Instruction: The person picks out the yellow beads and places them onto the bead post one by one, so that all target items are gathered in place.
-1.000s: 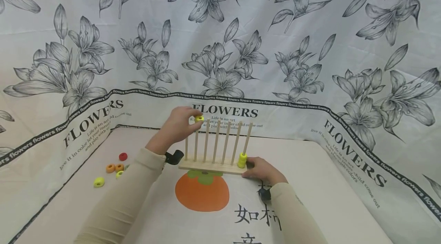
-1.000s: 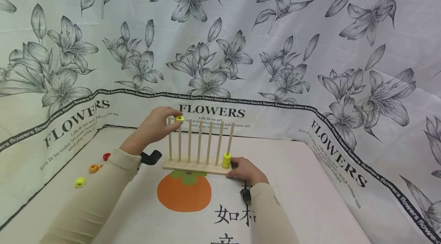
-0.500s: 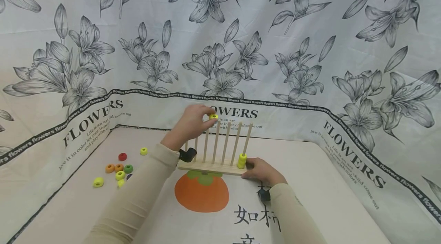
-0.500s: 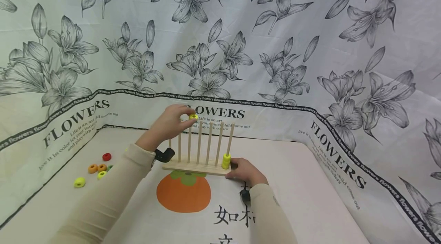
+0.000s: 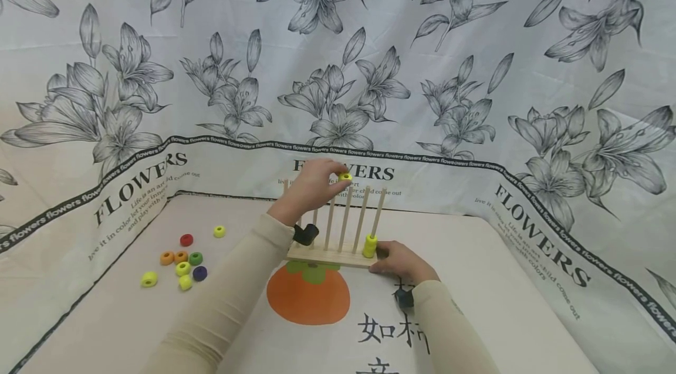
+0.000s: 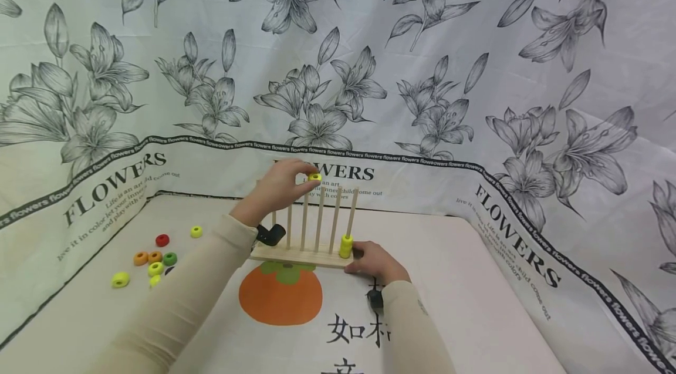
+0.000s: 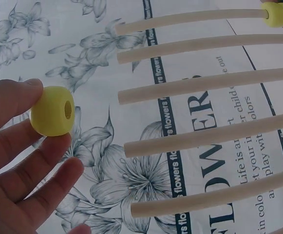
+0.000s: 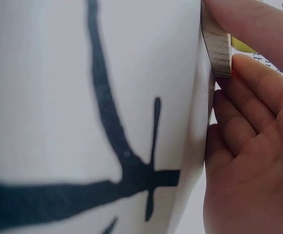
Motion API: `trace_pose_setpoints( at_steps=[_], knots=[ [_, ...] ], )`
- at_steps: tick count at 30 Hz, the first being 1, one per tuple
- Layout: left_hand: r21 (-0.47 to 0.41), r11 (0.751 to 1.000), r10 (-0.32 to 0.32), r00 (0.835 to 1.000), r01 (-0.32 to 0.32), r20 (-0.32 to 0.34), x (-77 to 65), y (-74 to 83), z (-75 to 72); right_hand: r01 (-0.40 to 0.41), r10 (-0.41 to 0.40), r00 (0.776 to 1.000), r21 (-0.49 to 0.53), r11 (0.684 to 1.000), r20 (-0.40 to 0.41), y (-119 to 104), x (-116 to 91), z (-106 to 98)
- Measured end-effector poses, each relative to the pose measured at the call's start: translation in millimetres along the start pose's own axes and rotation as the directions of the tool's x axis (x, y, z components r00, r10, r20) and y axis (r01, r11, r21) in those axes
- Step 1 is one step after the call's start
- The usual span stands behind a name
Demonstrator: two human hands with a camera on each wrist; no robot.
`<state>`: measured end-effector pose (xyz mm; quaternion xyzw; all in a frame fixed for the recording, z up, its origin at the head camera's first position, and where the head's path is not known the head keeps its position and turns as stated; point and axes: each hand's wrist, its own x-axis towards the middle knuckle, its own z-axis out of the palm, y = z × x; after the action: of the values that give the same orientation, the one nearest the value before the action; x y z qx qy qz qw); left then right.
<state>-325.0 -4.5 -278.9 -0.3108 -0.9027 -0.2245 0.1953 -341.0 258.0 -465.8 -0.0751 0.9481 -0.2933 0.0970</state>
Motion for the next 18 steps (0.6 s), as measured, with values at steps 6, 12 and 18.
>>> trace_pose_setpoints(
  at_steps=[6,12,18],
  knots=[
    [-0.025,0.999,-0.033,0.999,0.034,0.039,9.1,5.3,6.9,0.000,0.000,1.000,0.001,1.000,0.003,-1,-1,-1],
    [-0.034,0.999,-0.017,0.998,0.019,0.052,16.3,11.5,11.8,0.002,-0.002,1.000,0.004,1.000,0.003,-3,-2,0],
    [-0.050,0.998,-0.026,0.996,0.030,0.087,22.3,17.2,17.7,0.003,-0.003,1.000,-0.001,1.000,-0.002,-5,-3,-1]
  ],
)
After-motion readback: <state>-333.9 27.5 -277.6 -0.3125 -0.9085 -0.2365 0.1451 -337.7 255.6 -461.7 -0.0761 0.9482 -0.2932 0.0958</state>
